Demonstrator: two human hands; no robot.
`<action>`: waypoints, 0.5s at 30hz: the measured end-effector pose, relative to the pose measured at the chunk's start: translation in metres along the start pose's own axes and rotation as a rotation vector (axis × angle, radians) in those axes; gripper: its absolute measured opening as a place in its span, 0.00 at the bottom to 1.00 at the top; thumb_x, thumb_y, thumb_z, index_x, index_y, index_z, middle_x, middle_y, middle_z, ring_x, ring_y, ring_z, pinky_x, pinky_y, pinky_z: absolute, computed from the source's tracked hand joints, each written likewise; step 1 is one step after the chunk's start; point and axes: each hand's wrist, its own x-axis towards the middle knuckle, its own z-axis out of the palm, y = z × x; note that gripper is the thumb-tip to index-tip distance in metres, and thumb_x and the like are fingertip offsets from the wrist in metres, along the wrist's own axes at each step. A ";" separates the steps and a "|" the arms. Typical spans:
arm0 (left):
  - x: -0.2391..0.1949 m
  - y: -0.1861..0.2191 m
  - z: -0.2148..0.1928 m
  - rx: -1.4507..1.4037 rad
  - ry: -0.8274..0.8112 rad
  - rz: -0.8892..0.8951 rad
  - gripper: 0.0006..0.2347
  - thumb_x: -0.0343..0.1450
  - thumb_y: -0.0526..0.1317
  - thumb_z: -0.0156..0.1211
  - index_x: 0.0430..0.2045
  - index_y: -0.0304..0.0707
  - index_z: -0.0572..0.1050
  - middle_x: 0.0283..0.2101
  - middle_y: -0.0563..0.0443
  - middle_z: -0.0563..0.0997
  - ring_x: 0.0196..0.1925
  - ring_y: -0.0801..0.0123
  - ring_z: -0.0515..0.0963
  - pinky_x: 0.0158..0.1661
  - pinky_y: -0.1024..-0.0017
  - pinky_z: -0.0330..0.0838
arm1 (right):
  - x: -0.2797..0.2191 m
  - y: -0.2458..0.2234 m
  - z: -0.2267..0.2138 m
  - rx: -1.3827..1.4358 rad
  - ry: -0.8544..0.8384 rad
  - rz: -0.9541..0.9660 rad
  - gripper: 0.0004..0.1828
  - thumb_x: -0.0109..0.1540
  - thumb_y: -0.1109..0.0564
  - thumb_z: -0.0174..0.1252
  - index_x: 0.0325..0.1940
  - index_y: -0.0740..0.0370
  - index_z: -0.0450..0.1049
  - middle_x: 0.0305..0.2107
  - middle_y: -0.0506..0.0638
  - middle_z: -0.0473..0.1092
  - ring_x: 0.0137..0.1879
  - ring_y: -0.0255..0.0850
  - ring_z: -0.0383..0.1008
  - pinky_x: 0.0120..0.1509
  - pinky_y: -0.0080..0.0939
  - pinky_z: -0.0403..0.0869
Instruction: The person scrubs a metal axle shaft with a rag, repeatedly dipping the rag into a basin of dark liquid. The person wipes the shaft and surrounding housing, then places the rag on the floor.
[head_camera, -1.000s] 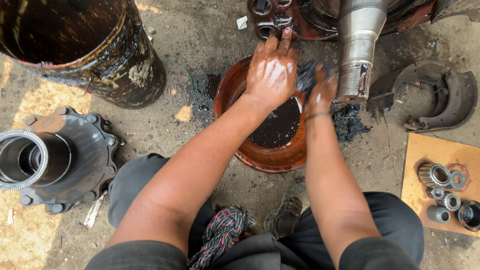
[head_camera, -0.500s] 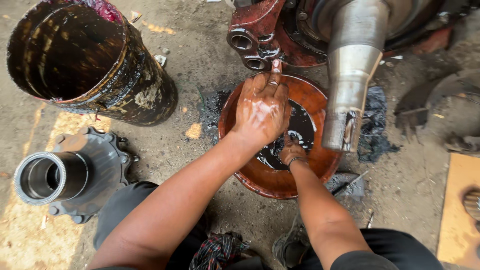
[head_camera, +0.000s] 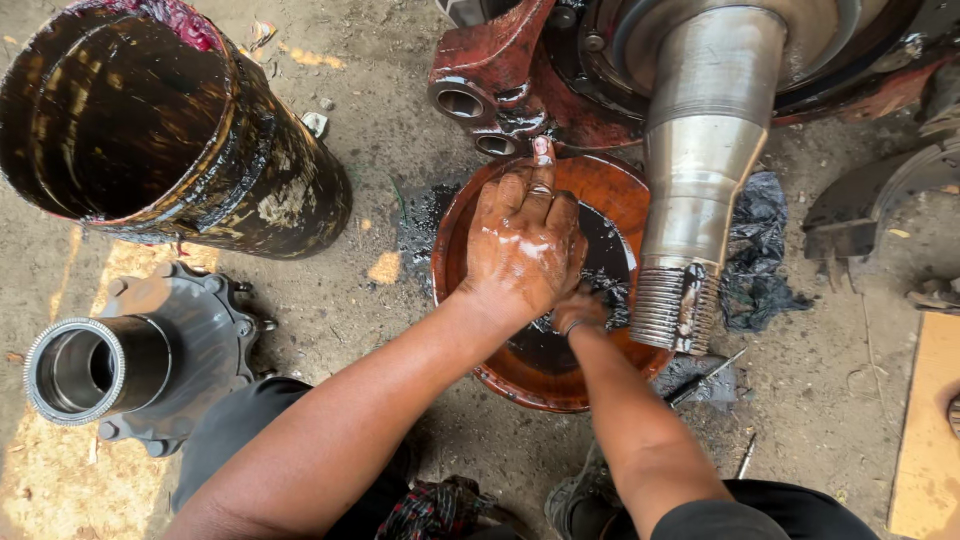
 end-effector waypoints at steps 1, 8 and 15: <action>0.001 0.001 -0.002 0.017 -0.013 -0.004 0.11 0.66 0.41 0.63 0.33 0.29 0.78 0.62 0.26 0.72 0.58 0.43 0.74 0.56 0.50 0.68 | -0.011 -0.006 -0.005 0.175 0.070 0.113 0.27 0.70 0.44 0.42 0.71 0.53 0.63 0.65 0.55 0.66 0.67 0.51 0.69 0.71 0.49 0.66; -0.001 0.020 -0.008 0.068 -0.101 0.015 0.14 0.65 0.40 0.58 0.39 0.26 0.80 0.71 0.26 0.60 0.68 0.37 0.64 0.62 0.43 0.62 | -0.082 -0.018 -0.050 0.122 -0.018 -0.021 0.32 0.67 0.36 0.44 0.74 0.46 0.61 0.71 0.52 0.60 0.73 0.48 0.64 0.73 0.49 0.66; 0.008 0.009 -0.006 0.135 -0.122 0.104 0.15 0.68 0.39 0.56 0.41 0.23 0.79 0.71 0.23 0.60 0.74 0.38 0.59 0.67 0.46 0.58 | -0.077 -0.008 -0.048 0.016 -0.139 -0.055 0.33 0.63 0.53 0.54 0.74 0.47 0.58 0.70 0.55 0.55 0.72 0.52 0.60 0.73 0.50 0.63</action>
